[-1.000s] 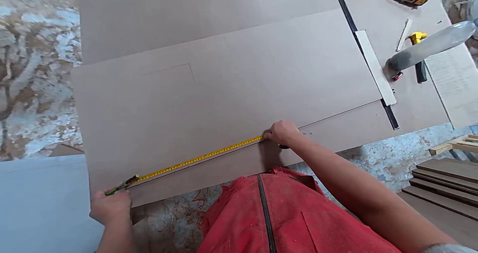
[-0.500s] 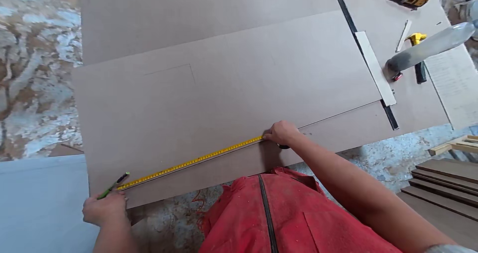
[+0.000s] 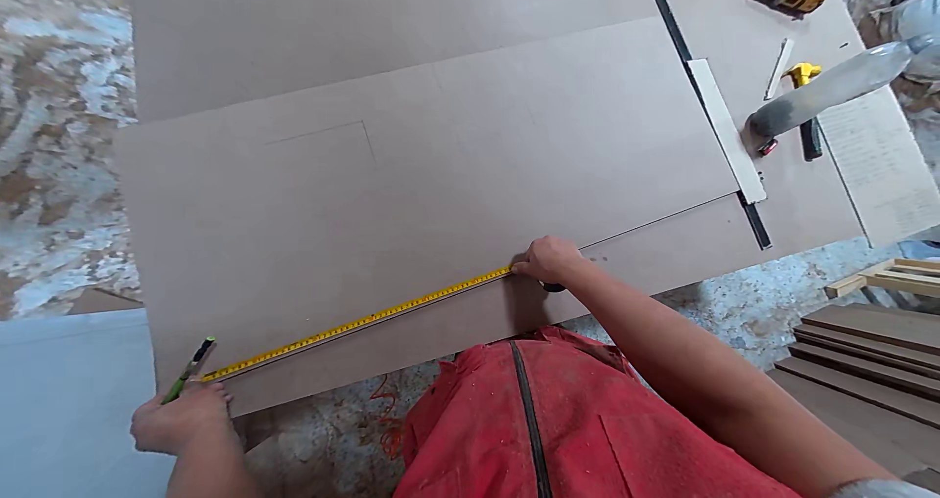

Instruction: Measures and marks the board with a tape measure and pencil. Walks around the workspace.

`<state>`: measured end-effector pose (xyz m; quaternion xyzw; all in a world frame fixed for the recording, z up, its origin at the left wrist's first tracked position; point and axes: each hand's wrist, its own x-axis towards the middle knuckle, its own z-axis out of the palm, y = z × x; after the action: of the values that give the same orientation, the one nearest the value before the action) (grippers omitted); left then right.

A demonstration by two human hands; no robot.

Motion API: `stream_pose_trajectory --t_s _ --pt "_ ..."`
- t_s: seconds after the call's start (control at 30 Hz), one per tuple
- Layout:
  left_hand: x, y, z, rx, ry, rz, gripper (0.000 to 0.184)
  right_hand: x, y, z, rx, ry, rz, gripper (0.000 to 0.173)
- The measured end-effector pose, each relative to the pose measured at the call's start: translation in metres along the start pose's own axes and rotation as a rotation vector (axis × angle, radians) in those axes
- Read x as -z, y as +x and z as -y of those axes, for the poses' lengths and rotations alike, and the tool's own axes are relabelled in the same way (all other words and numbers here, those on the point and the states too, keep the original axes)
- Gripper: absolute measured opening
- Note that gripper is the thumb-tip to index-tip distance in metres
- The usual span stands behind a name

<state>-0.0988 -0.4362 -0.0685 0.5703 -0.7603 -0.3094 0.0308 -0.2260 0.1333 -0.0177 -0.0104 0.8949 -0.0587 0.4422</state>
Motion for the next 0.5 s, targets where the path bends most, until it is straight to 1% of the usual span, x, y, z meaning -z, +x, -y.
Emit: stream_pose_trajectory --t_s 0.13,0.37,0.5 --pt "0.001 0.007 0.002 0.003 0.026 -0.006 0.044 0.0 0.001 0.002 -0.009 0.002 0.009 0.06" --pt "0.008 -0.006 -0.008 -0.018 0.06 0.007 0.046 0.0 0.0 0.004 -0.008 0.02 -0.001 0.059" --pt "0.006 -0.001 -0.003 -0.025 0.053 0.0 0.046 0.001 0.002 0.004 -0.009 0.01 0.015 0.059"
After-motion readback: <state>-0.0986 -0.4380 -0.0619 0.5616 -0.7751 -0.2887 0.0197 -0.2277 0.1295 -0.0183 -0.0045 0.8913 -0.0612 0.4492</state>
